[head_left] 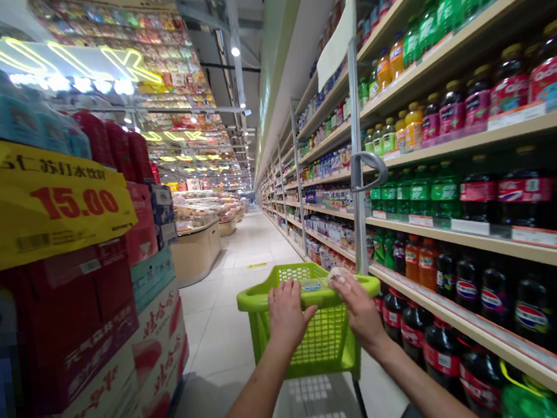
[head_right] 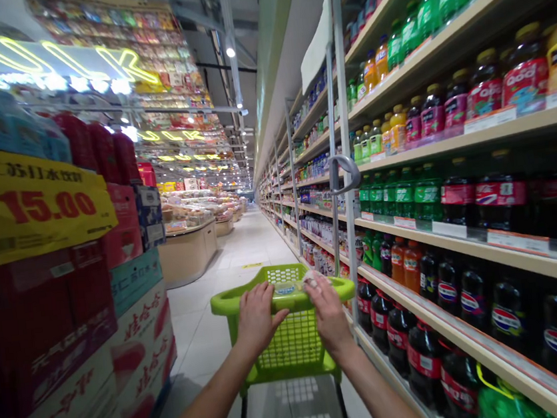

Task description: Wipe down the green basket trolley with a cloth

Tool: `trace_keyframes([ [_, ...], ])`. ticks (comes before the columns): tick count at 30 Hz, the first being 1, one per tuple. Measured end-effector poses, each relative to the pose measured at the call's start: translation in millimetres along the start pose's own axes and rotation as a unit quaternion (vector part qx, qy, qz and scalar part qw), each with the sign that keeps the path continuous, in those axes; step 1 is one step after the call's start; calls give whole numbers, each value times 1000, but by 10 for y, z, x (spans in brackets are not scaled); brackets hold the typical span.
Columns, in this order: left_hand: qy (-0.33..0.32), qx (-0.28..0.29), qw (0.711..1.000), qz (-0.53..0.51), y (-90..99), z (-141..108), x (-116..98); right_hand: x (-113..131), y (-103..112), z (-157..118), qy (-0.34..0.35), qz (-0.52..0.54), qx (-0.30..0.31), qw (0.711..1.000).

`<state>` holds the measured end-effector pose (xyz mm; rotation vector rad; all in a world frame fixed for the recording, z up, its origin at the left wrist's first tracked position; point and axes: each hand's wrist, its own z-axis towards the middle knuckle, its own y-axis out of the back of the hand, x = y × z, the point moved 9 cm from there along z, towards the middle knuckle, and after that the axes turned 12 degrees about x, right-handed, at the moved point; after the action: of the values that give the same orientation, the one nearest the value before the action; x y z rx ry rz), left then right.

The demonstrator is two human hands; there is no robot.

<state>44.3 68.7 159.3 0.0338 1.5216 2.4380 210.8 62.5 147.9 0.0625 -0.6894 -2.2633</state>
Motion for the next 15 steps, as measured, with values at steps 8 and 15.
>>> trace_keyframes([
  [8, 0, 10, 1000, 10, -12, -7, -17, -225, 41, 47, -55, -34, -43, 997],
  [15, -2, 27, 1000, 12, -17, 2, -32, 432, -282, 97, 66, 6, 13, 998],
])
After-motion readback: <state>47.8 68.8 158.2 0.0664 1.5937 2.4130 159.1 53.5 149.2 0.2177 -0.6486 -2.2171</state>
